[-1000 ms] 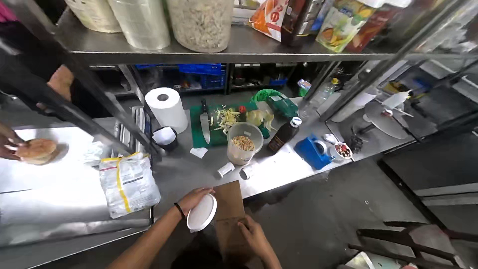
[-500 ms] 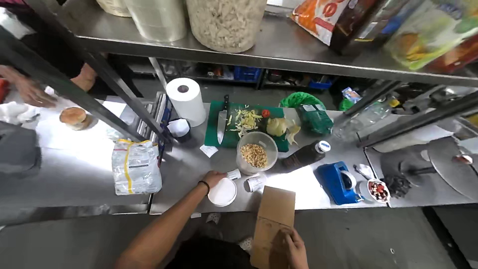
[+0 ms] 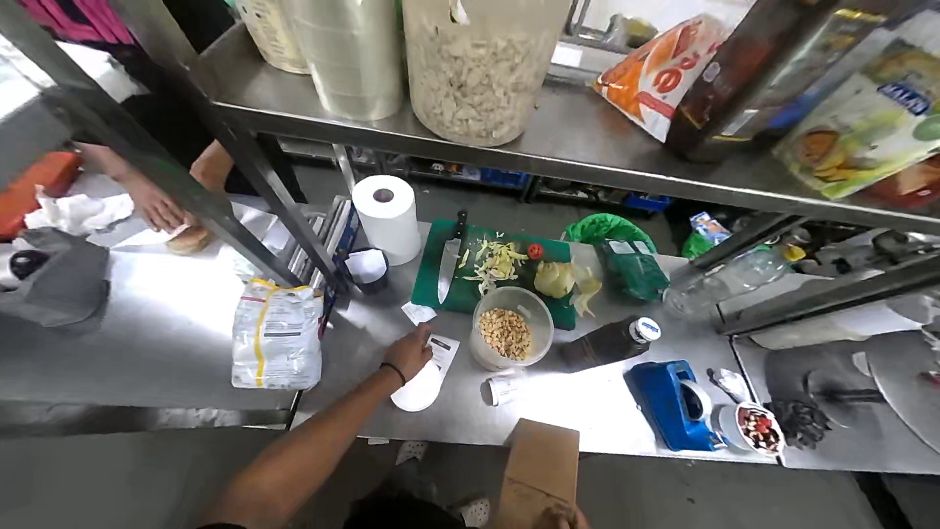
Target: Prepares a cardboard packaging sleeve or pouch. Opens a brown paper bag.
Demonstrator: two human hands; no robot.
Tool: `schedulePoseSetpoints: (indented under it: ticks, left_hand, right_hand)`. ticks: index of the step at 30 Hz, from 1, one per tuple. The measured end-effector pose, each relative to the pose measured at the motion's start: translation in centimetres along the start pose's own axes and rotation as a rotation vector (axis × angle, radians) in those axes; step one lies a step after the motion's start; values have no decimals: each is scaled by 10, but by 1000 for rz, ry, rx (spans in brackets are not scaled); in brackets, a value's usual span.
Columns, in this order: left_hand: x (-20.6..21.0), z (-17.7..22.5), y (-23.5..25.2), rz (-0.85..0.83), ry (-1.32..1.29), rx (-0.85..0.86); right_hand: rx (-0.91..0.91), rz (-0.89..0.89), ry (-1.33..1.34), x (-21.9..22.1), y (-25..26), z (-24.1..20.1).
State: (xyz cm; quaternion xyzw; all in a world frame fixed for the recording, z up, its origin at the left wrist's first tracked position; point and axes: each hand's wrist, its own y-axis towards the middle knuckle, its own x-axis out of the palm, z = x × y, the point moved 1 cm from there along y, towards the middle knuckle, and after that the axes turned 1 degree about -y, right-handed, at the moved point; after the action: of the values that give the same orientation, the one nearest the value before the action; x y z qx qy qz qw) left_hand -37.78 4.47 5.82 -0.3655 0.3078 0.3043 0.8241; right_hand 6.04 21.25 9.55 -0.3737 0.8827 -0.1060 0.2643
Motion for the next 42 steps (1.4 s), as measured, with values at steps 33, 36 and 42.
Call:
schedulePoseSetpoints:
  ticks: [33,36,42]
  left_hand:
    - [-24,-27,-33,439,17,46]
    - [-4,38,-123,339,-138,278]
    - [115,166,-234,-837,-755,400]
  right_hand:
    - [49,288,281,-12,14,-26]
    - [76,400,501,-27,-7,-39]
    - [135,444,887,-45,-9,-24]
